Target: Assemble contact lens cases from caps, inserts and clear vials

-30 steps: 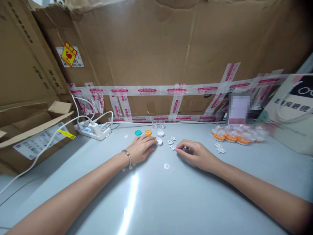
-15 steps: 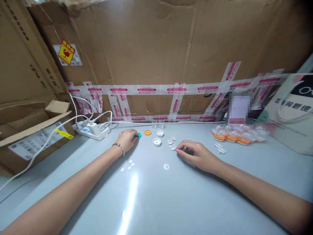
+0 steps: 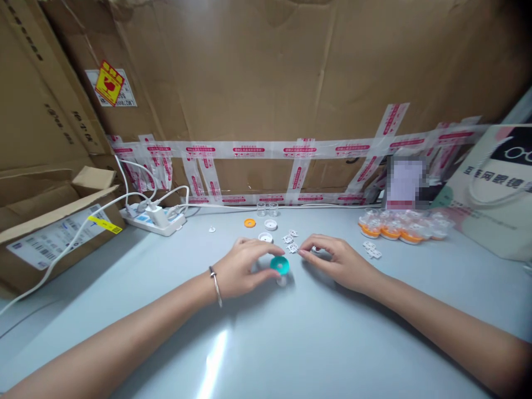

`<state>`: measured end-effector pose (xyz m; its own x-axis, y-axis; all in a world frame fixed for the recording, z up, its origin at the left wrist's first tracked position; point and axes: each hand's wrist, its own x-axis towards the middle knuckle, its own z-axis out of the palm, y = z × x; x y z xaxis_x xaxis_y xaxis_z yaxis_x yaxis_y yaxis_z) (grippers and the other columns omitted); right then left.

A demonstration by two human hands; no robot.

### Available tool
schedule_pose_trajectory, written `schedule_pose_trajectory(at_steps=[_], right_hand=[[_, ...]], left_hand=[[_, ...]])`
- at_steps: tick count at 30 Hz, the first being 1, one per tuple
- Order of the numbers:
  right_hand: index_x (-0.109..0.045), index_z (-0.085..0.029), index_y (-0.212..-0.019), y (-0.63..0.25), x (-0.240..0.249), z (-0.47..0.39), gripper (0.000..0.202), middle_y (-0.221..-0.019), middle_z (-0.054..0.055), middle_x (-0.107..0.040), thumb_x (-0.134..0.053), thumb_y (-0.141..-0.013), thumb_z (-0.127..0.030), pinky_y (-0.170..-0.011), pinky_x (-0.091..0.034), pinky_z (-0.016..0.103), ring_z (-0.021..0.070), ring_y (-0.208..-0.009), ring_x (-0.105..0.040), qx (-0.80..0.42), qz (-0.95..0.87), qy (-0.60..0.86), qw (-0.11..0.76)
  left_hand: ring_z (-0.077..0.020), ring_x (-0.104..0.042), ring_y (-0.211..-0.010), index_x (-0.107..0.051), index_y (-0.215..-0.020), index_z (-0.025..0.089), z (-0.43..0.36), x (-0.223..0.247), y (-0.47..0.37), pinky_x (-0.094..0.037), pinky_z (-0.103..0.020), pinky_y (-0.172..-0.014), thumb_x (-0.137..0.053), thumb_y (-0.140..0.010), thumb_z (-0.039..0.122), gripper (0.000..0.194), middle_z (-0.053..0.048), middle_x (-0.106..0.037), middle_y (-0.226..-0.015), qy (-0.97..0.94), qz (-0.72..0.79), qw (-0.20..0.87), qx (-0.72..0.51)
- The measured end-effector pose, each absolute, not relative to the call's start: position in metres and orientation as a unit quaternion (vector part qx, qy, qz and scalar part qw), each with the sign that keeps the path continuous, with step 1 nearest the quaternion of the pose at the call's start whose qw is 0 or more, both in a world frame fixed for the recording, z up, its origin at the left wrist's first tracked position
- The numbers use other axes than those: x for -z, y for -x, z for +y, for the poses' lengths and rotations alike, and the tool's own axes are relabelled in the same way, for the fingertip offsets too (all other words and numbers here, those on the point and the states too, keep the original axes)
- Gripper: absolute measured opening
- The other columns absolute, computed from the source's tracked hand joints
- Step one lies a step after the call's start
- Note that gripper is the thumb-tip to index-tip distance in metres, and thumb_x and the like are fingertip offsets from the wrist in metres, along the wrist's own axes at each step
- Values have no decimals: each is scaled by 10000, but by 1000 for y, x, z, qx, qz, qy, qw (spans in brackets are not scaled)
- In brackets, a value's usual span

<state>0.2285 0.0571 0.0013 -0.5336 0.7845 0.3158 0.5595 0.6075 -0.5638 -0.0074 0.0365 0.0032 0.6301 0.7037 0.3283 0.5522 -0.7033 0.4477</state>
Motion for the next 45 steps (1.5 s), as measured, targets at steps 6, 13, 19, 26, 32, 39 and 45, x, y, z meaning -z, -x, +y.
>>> schedule_pose_trajectory(at_steps=[6, 13, 19, 26, 32, 39, 45], right_hand=[[-632, -200, -830, -226, 1, 58, 215, -858, 50, -656, -466, -846, -337, -715, -441, 296, 178, -799, -580, -210, -854, 389, 275], [-627, -203, -831, -225, 3, 57, 199, -871, 46, -647, -467, -849, -320, -725, -440, 291, 174, -808, -576, -221, -858, 385, 260], [-622, -202, -837, -223, 3, 54, 178, -857, 32, -639, -470, -851, -293, -712, -434, 272, 157, -794, -573, -229, -861, 376, 253], [-627, -200, -827, -223, 4, 53, 186, -842, 34, -641, -471, -846, -301, -704, -439, 278, 158, -775, -577, -231, -860, 381, 250], [-624, -201, -822, -225, 4, 54, 189, -865, 39, -643, -471, -842, -310, -708, -439, 281, 165, -799, -575, -235, -855, 387, 252], [-615, -196, -830, -226, 5, 55, 193, -862, 35, -632, -465, -851, -316, -718, -431, 281, 159, -800, -569, -239, -857, 388, 240], [-615, -200, -829, -226, 4, 54, 184, -871, 29, -632, -471, -849, -312, -732, -429, 281, 159, -817, -568, -243, -855, 387, 246]], left_hand=[[-195, -538, -1002, -524, -1126, 245, 33, 2, 1, -316, -349, -854, -559, -824, 329, 316, -33, -639, -1028, -909, 341, 157, -181], [-196, -531, -975, -570, -1044, 257, 34, 9, -3, -301, -341, -828, -559, -815, 365, 254, -23, -618, -1005, -910, 351, 152, -160], [-206, -522, -971, -560, -1039, 241, 35, 9, 0, -318, -360, -841, -583, -787, 326, 267, -34, -593, -1002, -885, 402, 169, -164], [-228, -508, -1067, -532, -1102, 240, 39, 10, 3, -344, -394, -887, -558, -790, 337, 328, -60, -590, -1112, -876, 413, 147, -201], [-172, -600, -818, -618, -840, 180, 67, -35, 74, -444, -281, -766, -463, -804, 332, 220, -41, -668, -857, -842, 486, 60, -227], [-166, -617, -669, -638, -697, 172, 76, -48, 148, -445, -210, -595, -588, -596, 281, 156, -9, -676, -686, -750, 623, 186, 120], [-184, -599, -623, -659, -651, 160, 81, -27, 133, -416, -219, -522, -632, -527, 275, 171, -32, -671, -648, -746, 627, 174, 140]])
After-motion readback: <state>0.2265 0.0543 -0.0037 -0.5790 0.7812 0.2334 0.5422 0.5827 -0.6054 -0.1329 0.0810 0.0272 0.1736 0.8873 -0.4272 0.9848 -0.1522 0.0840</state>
